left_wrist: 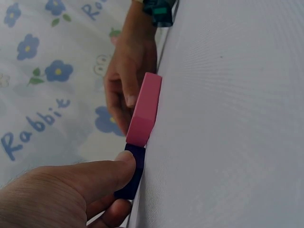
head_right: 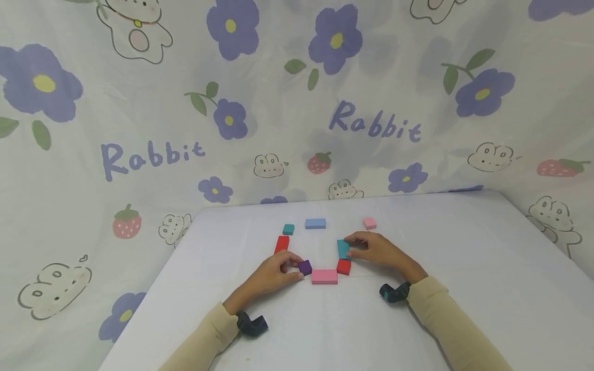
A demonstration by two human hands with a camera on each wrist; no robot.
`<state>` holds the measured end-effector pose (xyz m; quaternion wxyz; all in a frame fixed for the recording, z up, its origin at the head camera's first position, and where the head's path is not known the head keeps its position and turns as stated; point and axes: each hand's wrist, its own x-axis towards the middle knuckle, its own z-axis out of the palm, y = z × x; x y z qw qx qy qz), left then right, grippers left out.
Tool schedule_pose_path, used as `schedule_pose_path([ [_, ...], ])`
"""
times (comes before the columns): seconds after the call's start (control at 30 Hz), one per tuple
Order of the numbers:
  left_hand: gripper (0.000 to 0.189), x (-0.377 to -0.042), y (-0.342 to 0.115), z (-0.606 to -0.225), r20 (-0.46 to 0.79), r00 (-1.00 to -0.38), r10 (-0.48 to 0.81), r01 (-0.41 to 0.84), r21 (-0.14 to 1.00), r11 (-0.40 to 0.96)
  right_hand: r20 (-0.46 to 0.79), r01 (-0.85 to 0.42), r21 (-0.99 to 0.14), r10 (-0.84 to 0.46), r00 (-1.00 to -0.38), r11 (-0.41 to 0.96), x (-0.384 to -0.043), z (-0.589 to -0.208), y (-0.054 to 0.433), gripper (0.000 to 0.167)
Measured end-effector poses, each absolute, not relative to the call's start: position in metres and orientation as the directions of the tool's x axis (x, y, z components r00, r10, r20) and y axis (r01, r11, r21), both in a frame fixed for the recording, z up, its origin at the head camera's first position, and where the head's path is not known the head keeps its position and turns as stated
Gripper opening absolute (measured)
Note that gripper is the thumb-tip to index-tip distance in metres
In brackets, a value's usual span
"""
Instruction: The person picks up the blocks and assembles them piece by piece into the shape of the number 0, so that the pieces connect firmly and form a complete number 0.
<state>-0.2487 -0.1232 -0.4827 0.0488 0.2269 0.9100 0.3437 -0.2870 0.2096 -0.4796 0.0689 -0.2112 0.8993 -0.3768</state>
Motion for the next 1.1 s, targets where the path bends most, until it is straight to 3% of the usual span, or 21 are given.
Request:
schedule_pose_path([
  [0.73,0.039,-0.249,-0.124,-0.483,0.042,-0.901,0.431,0.346,0.668,0.659,0.046,-0.335,-0.706,-0.432,-0.901,0.624,-0.286,-0.484,0.21,0.052],
  [0.97,0.051,-0.251,-0.125,-0.478,0.173,-0.888,0.427,0.408,0.725,0.555,0.047,-0.329,-0.701,-0.419,-0.907,0.633,-0.286,-0.487,0.211,0.052],
  [1.1,0.044,-0.255,-0.132,-0.468,0.296,-0.873,0.388,0.471,0.722,0.507,0.051,-0.331,-0.701,-0.419,-0.907,0.632,-0.287,-0.486,0.211,0.052],
])
